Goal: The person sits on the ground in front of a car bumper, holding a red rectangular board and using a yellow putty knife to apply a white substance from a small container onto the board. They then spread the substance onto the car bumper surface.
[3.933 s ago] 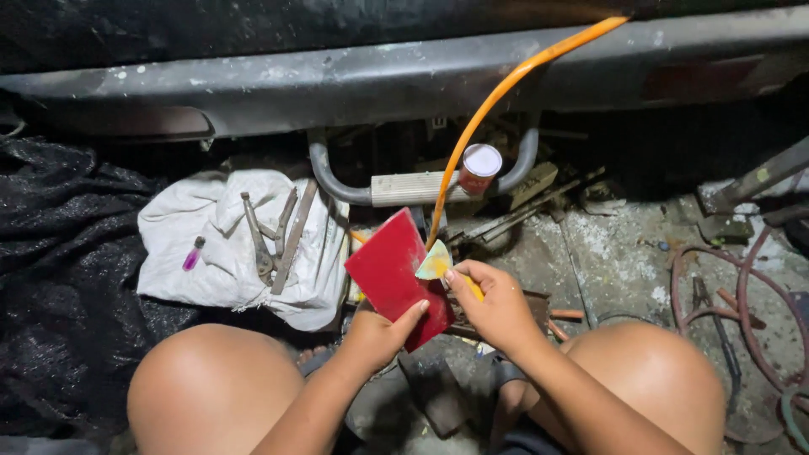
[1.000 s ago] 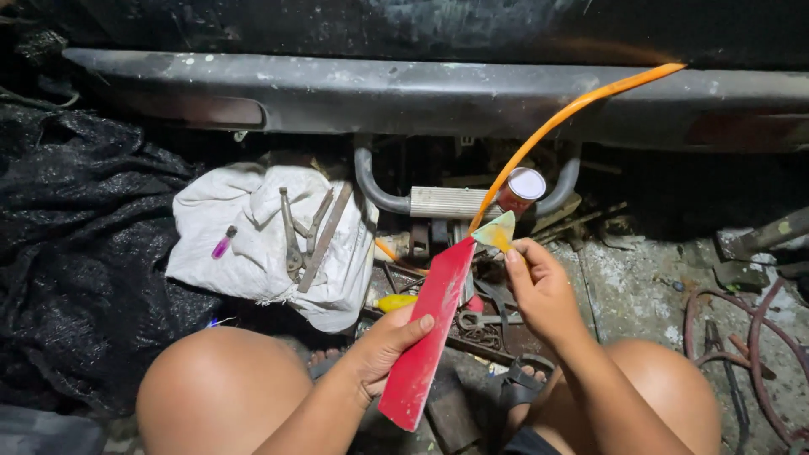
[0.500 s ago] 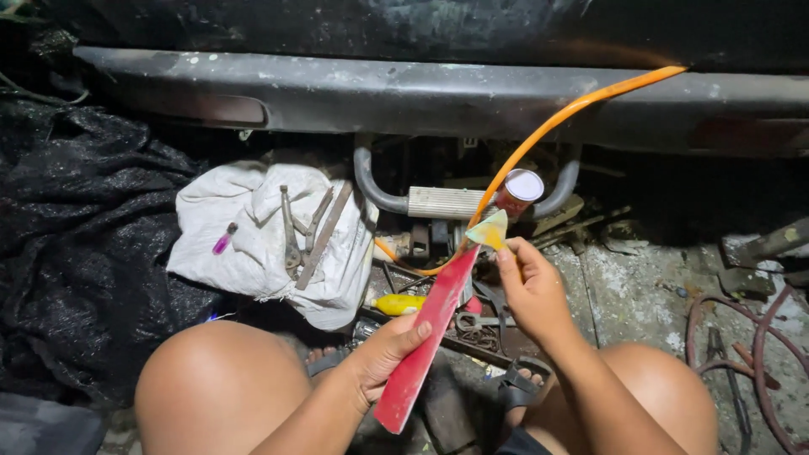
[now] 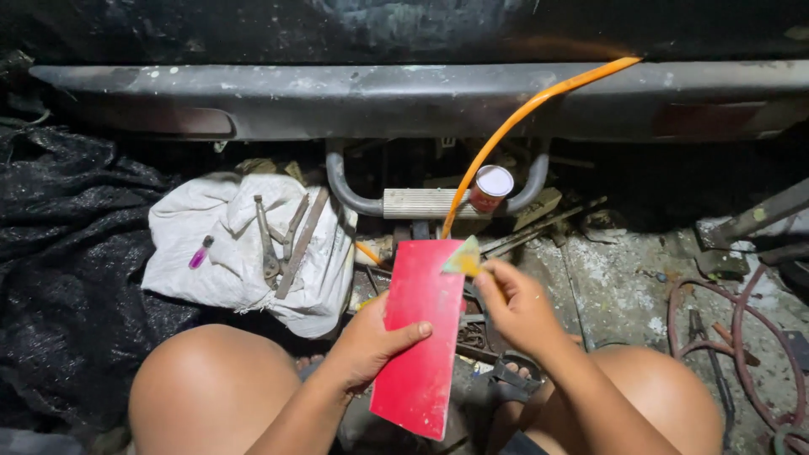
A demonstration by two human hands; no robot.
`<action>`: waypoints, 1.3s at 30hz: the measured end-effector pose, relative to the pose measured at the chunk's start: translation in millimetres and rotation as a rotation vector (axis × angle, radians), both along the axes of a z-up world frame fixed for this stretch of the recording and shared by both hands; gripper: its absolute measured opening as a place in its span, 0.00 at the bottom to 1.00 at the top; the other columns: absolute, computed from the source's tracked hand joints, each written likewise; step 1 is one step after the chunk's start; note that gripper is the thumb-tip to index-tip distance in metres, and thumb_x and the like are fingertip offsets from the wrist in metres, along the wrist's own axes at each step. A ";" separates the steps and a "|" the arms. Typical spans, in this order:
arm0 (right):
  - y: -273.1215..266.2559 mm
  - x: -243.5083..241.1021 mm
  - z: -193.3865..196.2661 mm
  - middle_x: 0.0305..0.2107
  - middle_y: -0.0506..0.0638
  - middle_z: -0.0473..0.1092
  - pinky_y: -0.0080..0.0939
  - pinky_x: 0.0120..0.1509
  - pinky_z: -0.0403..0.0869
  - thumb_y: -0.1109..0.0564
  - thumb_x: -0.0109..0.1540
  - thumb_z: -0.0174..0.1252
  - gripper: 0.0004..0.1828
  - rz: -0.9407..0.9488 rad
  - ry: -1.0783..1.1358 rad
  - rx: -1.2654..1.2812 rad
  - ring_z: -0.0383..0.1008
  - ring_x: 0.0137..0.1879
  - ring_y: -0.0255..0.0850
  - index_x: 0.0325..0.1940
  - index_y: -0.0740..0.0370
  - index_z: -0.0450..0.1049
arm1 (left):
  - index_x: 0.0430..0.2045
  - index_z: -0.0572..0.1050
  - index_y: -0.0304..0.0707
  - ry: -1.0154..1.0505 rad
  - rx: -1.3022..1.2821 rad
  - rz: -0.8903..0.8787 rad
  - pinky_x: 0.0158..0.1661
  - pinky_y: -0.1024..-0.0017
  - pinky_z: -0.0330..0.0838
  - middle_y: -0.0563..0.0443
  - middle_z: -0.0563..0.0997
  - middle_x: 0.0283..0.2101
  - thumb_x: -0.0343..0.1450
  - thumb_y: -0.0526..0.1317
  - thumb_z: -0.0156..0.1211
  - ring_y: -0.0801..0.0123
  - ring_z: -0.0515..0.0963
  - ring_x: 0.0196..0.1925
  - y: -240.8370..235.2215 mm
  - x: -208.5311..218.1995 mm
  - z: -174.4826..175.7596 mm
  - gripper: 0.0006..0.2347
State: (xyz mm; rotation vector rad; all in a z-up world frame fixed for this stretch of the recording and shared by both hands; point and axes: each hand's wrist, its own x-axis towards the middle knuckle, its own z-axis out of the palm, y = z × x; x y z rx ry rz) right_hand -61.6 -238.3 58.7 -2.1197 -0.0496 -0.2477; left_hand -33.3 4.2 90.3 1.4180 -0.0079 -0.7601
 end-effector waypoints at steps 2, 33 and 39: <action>6.8 -10.3 9.6 0.20 0.40 0.62 0.35 0.31 0.58 0.53 0.69 0.50 0.10 0.082 0.053 0.011 0.58 0.25 0.30 0.36 0.55 0.73 | 0.50 0.76 0.34 0.001 -0.029 0.016 0.41 0.67 0.79 0.43 0.86 0.44 0.55 0.46 0.72 0.62 0.85 0.40 -1.9 1.3 6.1 0.29; -7.4 -38.1 3.8 0.19 0.40 0.55 0.36 0.33 0.57 0.50 0.71 0.49 0.15 0.132 0.171 0.017 0.55 0.26 0.31 0.30 0.54 0.67 | 0.44 0.77 0.35 -0.078 -0.025 0.435 0.41 0.66 0.78 0.44 0.85 0.40 0.66 0.46 0.64 0.60 0.84 0.40 -5.6 5.5 8.2 0.17; -15.4 -25.0 -12.0 0.23 0.39 0.59 0.34 0.34 0.58 0.50 0.71 0.48 0.14 0.027 0.232 0.119 0.57 0.28 0.29 0.36 0.56 0.73 | 0.35 0.83 0.33 -0.297 0.021 0.595 0.41 0.71 0.80 0.50 0.88 0.38 0.66 0.44 0.66 0.69 0.85 0.40 1.3 17.5 -7.6 0.13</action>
